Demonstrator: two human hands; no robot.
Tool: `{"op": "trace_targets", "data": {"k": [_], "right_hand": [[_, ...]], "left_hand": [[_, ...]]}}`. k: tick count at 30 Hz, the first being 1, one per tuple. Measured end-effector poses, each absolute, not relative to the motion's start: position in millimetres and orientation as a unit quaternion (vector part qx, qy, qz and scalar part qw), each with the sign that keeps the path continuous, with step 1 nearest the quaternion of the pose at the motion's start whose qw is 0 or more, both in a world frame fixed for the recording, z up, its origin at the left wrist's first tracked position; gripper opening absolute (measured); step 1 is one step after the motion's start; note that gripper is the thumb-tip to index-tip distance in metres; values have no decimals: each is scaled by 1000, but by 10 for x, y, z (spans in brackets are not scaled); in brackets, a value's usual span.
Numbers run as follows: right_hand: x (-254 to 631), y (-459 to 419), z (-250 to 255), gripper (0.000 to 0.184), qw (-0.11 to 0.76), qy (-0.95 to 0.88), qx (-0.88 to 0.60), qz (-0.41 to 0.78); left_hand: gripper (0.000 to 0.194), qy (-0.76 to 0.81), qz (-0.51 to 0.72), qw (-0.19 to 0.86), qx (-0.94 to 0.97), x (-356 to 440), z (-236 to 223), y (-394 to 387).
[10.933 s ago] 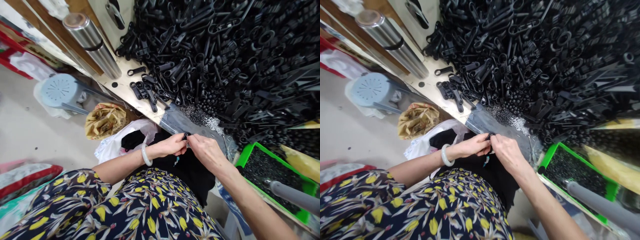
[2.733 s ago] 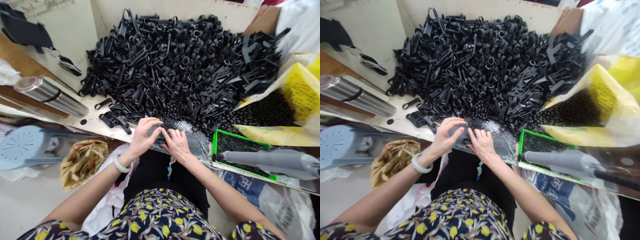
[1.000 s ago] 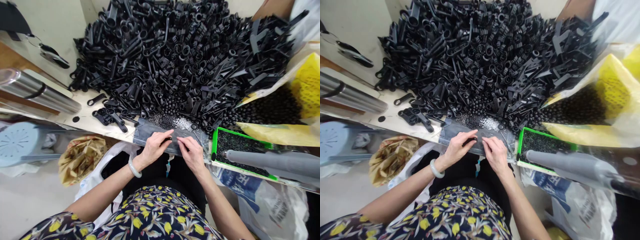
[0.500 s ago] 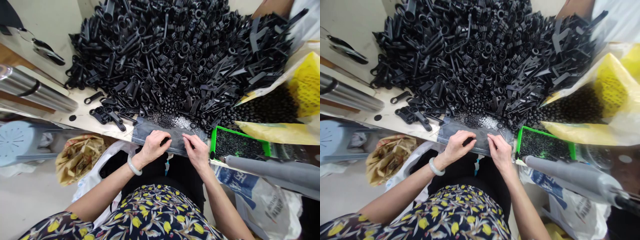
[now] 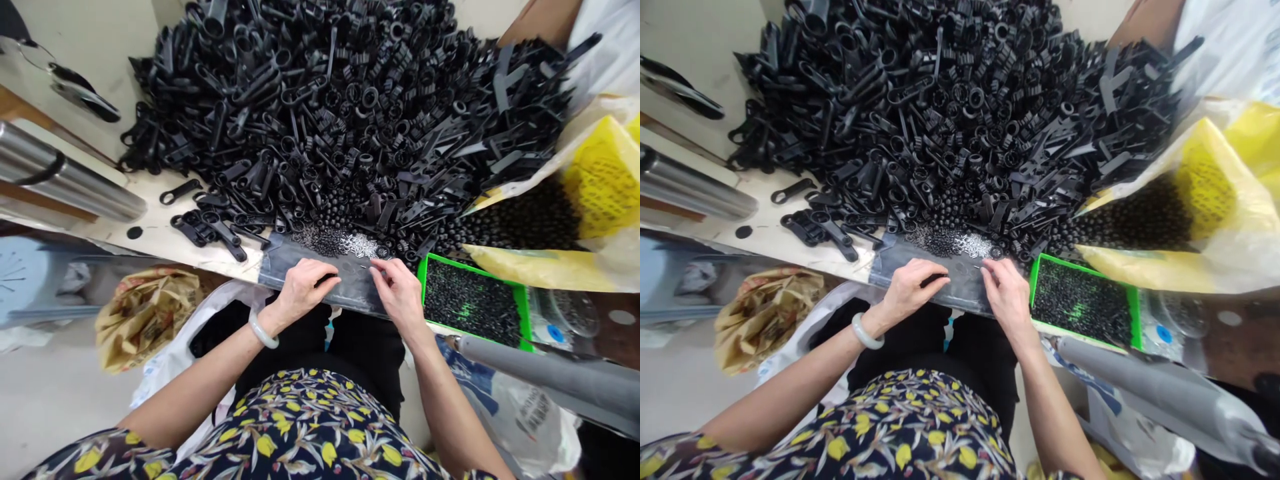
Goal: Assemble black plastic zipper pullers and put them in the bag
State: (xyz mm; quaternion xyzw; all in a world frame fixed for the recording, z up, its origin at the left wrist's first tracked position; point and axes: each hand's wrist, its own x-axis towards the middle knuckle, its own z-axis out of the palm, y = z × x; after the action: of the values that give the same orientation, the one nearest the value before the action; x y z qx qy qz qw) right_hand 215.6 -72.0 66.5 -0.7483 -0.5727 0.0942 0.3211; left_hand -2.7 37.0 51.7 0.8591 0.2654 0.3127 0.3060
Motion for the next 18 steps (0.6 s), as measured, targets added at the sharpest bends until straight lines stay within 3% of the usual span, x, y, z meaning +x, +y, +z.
{"op": "trace_targets", "data": {"k": [6,12,18], "right_hand": [[2117,-646,625,23,211,-604,-765,73],[2172,-603,546,28,154,-628,-762,36],[2018,-619,703,24,286,-653,-681,168]], "left_hand": [[8,260,308,298,865,2,506,373],[10,269,302,282,870,17,478,361],[16,278,297,304,862,-11,435,361]]}}
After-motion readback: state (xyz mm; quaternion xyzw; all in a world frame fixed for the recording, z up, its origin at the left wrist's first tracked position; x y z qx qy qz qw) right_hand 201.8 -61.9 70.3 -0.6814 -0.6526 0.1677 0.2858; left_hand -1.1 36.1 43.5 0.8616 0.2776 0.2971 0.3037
